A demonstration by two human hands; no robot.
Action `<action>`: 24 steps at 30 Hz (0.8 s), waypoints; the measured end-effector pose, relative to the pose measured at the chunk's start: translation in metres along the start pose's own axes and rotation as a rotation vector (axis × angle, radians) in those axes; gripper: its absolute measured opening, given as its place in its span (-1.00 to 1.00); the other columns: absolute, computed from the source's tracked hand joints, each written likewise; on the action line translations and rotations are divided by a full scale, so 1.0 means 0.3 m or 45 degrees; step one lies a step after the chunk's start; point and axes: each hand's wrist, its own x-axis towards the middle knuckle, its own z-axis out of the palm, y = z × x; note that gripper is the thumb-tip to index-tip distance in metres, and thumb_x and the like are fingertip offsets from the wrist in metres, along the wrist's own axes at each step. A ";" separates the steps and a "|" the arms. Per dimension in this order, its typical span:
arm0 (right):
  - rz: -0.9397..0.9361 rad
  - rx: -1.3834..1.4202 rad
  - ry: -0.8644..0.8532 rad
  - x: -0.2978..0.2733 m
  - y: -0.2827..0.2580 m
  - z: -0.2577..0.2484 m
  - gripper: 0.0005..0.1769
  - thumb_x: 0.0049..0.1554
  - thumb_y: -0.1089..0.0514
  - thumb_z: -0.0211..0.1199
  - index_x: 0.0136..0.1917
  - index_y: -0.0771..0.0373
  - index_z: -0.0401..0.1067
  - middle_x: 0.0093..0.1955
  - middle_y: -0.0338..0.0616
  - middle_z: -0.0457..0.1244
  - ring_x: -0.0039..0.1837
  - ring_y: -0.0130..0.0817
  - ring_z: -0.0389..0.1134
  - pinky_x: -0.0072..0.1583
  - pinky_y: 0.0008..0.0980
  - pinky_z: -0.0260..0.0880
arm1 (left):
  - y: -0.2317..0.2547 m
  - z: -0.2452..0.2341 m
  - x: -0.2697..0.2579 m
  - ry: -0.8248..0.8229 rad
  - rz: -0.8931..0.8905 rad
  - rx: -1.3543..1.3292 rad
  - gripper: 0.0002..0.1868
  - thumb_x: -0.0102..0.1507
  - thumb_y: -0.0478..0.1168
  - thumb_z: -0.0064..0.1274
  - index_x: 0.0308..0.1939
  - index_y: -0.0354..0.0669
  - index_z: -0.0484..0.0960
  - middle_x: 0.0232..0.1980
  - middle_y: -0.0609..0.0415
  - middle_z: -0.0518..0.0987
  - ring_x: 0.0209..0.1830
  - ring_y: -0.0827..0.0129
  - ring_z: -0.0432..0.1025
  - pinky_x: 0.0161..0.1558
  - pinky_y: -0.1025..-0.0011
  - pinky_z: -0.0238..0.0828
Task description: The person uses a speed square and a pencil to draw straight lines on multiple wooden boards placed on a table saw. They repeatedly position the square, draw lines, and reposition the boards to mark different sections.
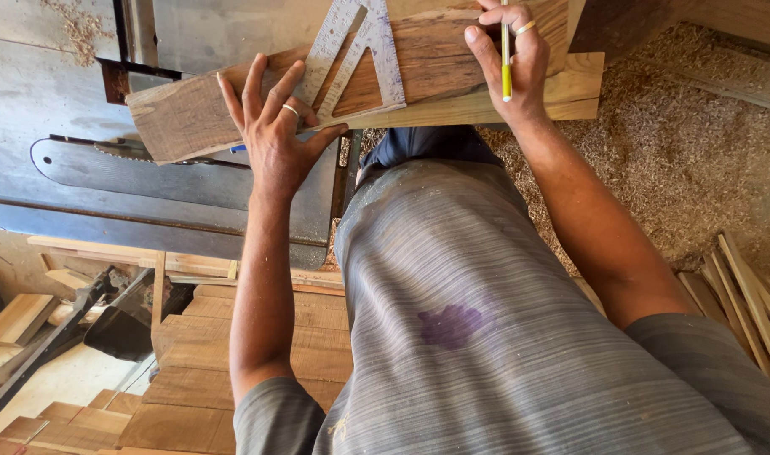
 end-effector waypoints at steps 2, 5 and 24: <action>-0.021 -0.014 -0.001 -0.001 0.005 0.002 -0.76 0.42 0.11 0.33 0.15 0.29 0.37 0.33 0.24 0.36 0.37 -0.06 0.43 0.38 -0.13 0.51 | -0.001 -0.001 -0.002 -0.006 -0.002 0.004 -0.47 0.08 0.12 0.61 -0.46 0.00 0.52 0.47 0.21 0.51 0.65 0.04 0.02 0.60 -0.26 -0.51; 0.038 -0.110 0.000 0.004 -0.001 -0.003 -0.74 0.42 0.06 0.31 0.17 0.29 0.38 0.18 0.22 0.36 0.19 -0.12 0.40 0.17 -0.19 0.47 | 0.003 -0.004 -0.004 0.002 0.018 0.025 -0.49 0.09 0.11 0.61 -0.43 -0.02 0.54 0.48 0.23 0.51 0.66 0.05 0.01 0.61 -0.26 -0.52; -0.145 -0.336 -0.271 0.096 -0.293 0.118 -0.86 0.45 0.25 0.10 0.19 0.32 0.45 0.10 -0.03 0.44 0.06 -0.36 0.49 0.02 -0.37 0.54 | 0.014 -0.012 0.002 -0.062 -0.017 0.036 -0.55 0.05 0.05 0.59 -0.39 -0.02 0.59 0.48 0.22 0.50 0.65 0.08 0.02 0.59 -0.28 -0.51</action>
